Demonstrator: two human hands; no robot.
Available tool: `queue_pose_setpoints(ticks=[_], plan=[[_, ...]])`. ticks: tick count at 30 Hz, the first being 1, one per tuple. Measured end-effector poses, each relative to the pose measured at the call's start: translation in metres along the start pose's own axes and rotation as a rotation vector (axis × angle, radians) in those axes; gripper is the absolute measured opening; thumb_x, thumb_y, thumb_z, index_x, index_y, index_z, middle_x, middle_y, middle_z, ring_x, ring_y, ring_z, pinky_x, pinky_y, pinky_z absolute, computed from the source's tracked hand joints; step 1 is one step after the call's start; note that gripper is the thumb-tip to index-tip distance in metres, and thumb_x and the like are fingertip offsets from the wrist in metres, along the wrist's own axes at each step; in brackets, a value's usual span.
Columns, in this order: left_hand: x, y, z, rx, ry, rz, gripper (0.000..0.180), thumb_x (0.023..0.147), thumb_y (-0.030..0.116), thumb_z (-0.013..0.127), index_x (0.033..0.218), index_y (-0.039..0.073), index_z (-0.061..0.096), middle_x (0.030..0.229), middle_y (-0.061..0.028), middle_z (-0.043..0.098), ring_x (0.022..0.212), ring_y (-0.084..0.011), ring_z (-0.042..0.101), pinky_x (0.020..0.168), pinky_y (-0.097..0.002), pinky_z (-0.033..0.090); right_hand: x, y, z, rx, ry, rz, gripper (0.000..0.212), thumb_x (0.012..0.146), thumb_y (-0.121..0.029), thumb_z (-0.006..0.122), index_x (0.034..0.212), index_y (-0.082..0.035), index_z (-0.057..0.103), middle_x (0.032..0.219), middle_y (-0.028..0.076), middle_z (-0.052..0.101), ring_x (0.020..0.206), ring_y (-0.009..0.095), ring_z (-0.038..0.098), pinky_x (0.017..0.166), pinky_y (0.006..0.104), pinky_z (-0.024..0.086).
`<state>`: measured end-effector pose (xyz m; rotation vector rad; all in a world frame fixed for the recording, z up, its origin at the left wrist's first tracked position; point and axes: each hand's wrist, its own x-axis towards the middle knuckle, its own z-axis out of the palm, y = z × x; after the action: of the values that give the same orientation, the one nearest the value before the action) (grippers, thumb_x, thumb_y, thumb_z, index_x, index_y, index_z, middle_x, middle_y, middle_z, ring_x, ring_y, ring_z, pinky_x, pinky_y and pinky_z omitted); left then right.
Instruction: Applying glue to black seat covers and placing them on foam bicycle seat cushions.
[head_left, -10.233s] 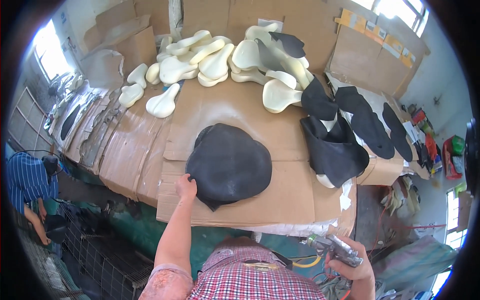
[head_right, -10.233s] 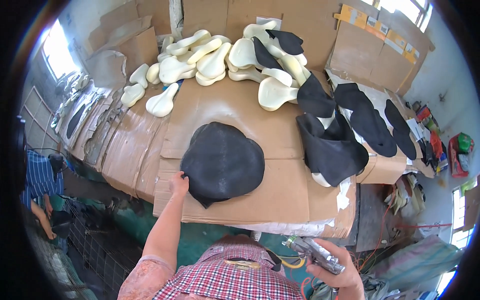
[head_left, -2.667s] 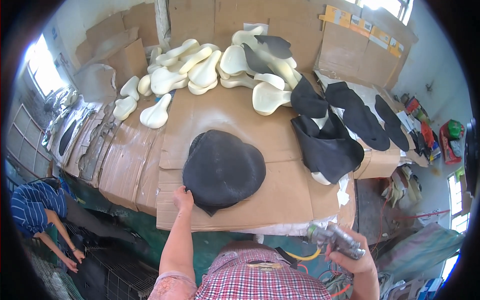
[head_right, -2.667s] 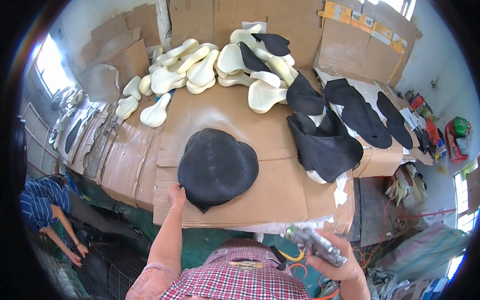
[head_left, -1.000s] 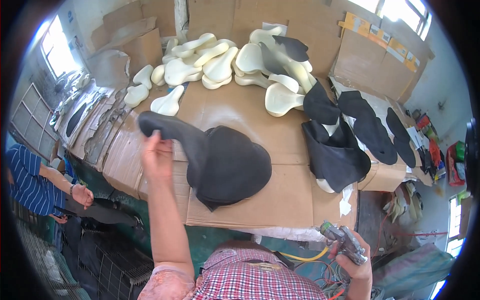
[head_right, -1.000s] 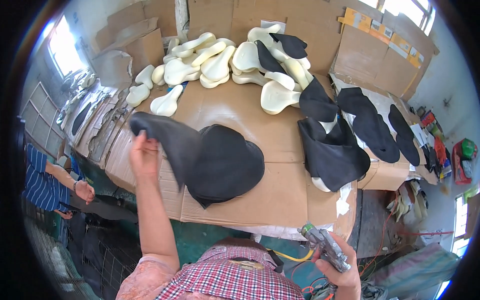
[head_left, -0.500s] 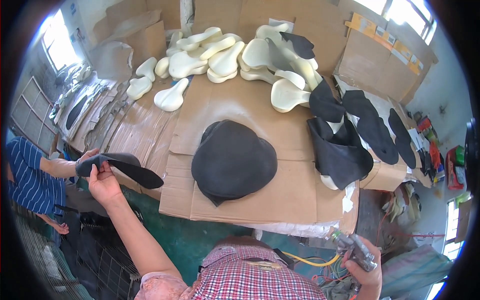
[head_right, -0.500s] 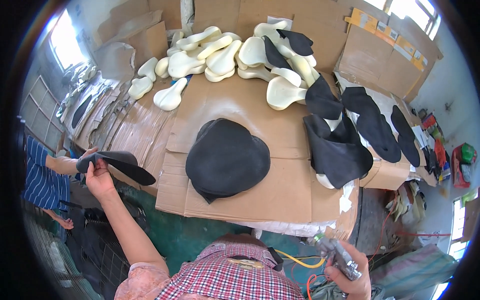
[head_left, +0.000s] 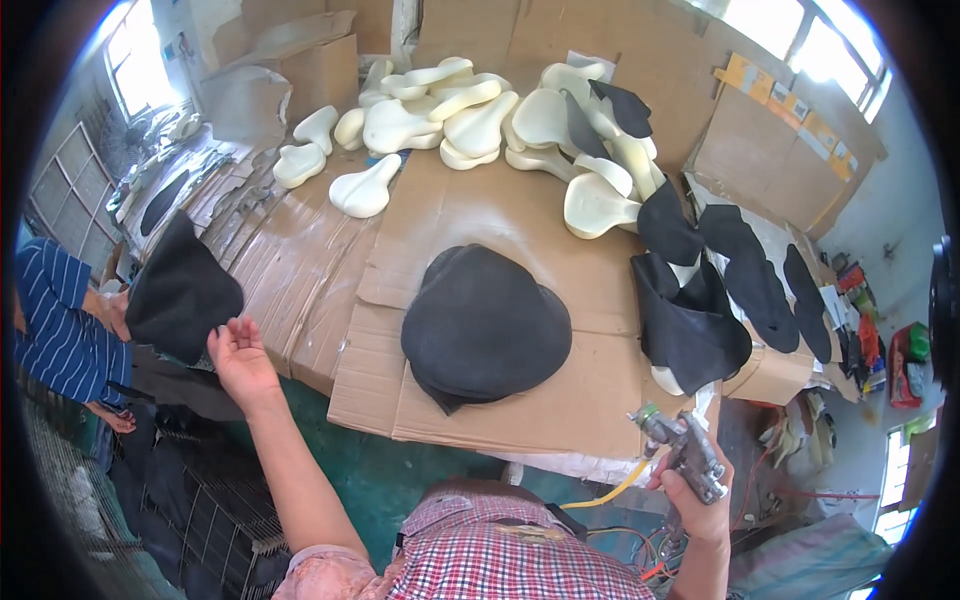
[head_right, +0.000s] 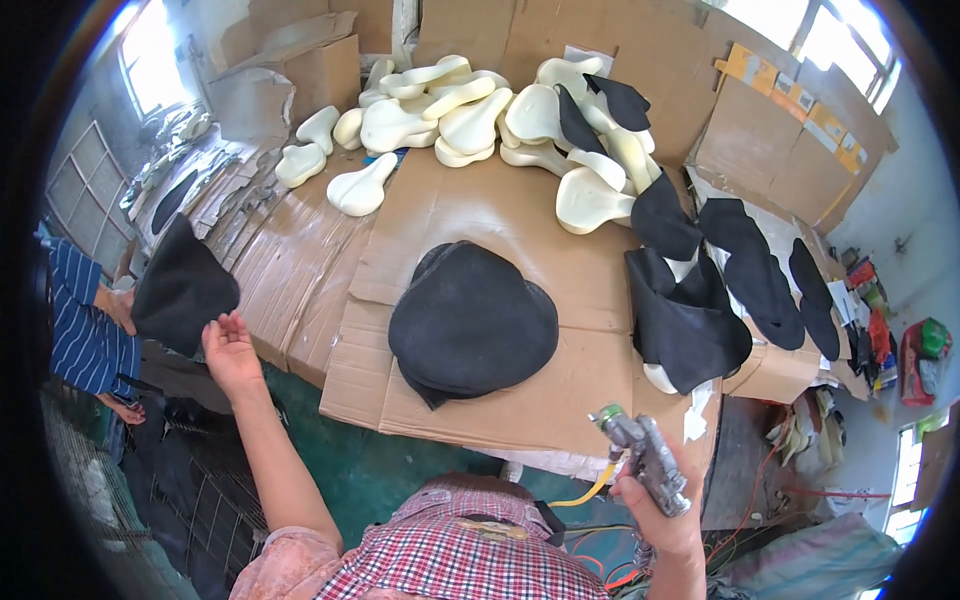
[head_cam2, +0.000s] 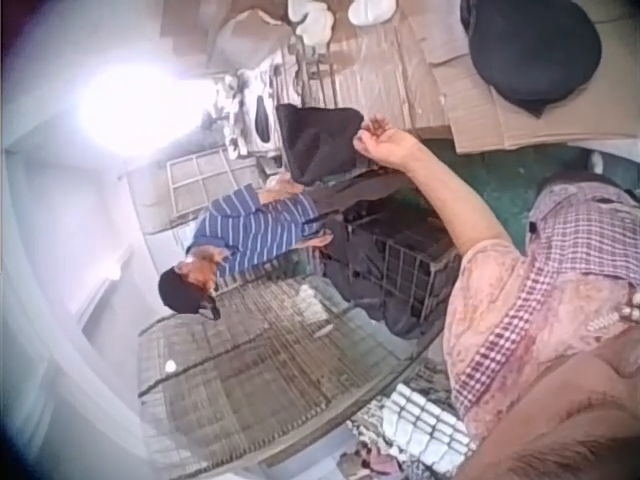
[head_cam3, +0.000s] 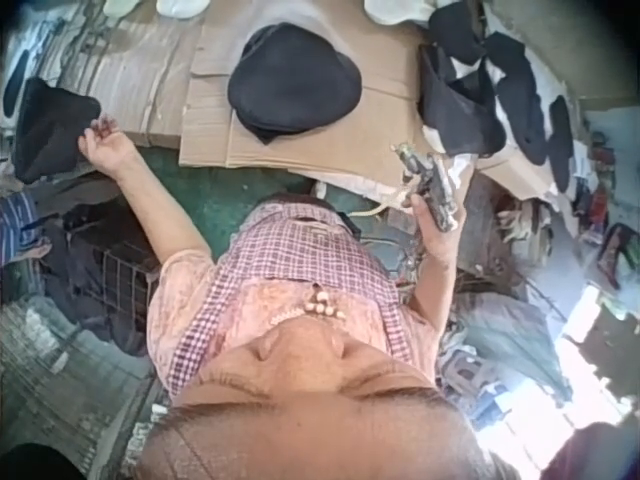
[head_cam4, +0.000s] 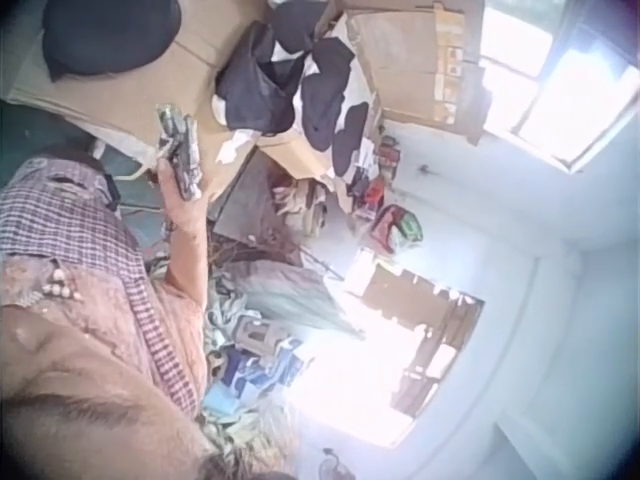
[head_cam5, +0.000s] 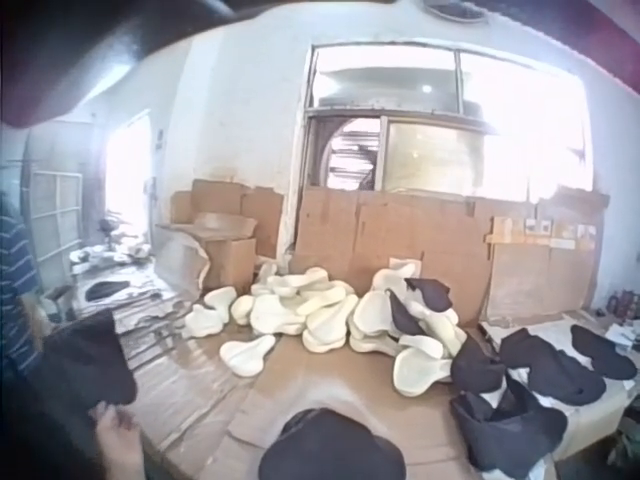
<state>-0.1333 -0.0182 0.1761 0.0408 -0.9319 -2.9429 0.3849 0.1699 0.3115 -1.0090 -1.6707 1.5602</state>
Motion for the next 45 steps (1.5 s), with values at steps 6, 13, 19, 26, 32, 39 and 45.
queue_pose_setpoints(ticks=[6,13,19,26,32,39,45], plan=[[-0.037,-0.064,-0.007,0.266,0.014,-0.22,0.045,0.086,0.0,0.056,0.128,0.007,0.042,0.095,-0.01,0.058,0.077,-0.0217,0.061,0.072,-0.0329,0.054,-0.018,-0.004,-0.02,-0.037,0.12,0.024,0.056,0.077,-0.005,0.066,0.128,0.007,0.045,0.086,0.008,0.061,0.073,0.012,0.061,0.065,0.0262,0.055],[-0.046,-0.168,-0.058,0.692,-0.156,-0.519,0.043,0.08,-0.003,0.059,0.121,0.007,0.05,0.083,-0.0048,0.059,0.068,-0.0157,0.059,0.062,-0.0272,0.05,-0.054,-0.004,-0.033,0.002,0.006,0.261,0.056,0.073,0.0,0.068,0.125,0.009,0.048,0.085,0.009,0.063,0.074,0.012,0.059,0.067,0.0266,0.049],[-0.058,-0.24,-0.106,1.576,-0.434,-0.203,0.029,0.076,0.009,0.066,0.104,0.006,0.066,0.081,-0.0077,0.062,0.074,-0.0196,0.061,0.068,-0.0341,0.05,-0.031,-0.008,-0.03,0.127,-0.098,0.153,0.061,0.073,-0.001,0.07,0.128,0.006,0.047,0.086,0.011,0.064,0.075,0.016,0.061,0.069,0.0301,0.05],[-0.1,-0.233,-0.074,1.833,-0.568,-0.058,0.029,0.076,0.016,0.069,0.105,0.01,0.067,0.088,-0.0108,0.063,0.085,-0.0264,0.062,0.078,-0.0387,0.049,-0.034,0.003,-0.051,0.141,0.015,0.058,0.061,0.074,-0.004,0.069,0.129,0.006,0.045,0.084,0.01,0.063,0.072,0.015,0.061,0.066,0.0285,0.051],[-0.107,-0.227,-0.054,1.893,-0.579,-0.08,0.022,0.076,0.015,0.069,0.098,0.009,0.068,0.091,-0.0117,0.062,0.088,-0.0274,0.062,0.079,-0.0393,0.049,-0.033,0.004,-0.066,-0.031,-0.094,0.052,0.06,0.075,0.0,0.068,0.13,0.005,0.046,0.086,0.01,0.063,0.074,0.014,0.061,0.067,0.0273,0.05],[-0.092,-0.232,-0.062,1.639,-0.493,-0.075,0.019,0.071,0.005,0.07,0.089,0.003,0.066,0.085,-0.0101,0.064,0.078,-0.0233,0.063,0.072,-0.0341,0.05,-0.029,0.003,-0.065,-0.011,-0.222,-0.049,0.064,0.071,0.004,0.067,0.131,0.003,0.045,0.083,0.01,0.062,0.071,0.014,0.061,0.065,0.0275,0.05],[-0.106,-0.228,-0.052,1.287,-0.242,-0.378,0.038,0.074,0.002,0.069,0.109,0.004,0.054,0.09,-0.0098,0.059,0.073,-0.0208,0.058,0.066,-0.0336,0.05,-0.047,0.003,-0.078,0.05,0.015,0.11,0.061,0.071,0.004,0.067,0.129,0.003,0.048,0.092,0.014,0.065,0.076,0.012,0.061,0.066,0.0239,0.048]])
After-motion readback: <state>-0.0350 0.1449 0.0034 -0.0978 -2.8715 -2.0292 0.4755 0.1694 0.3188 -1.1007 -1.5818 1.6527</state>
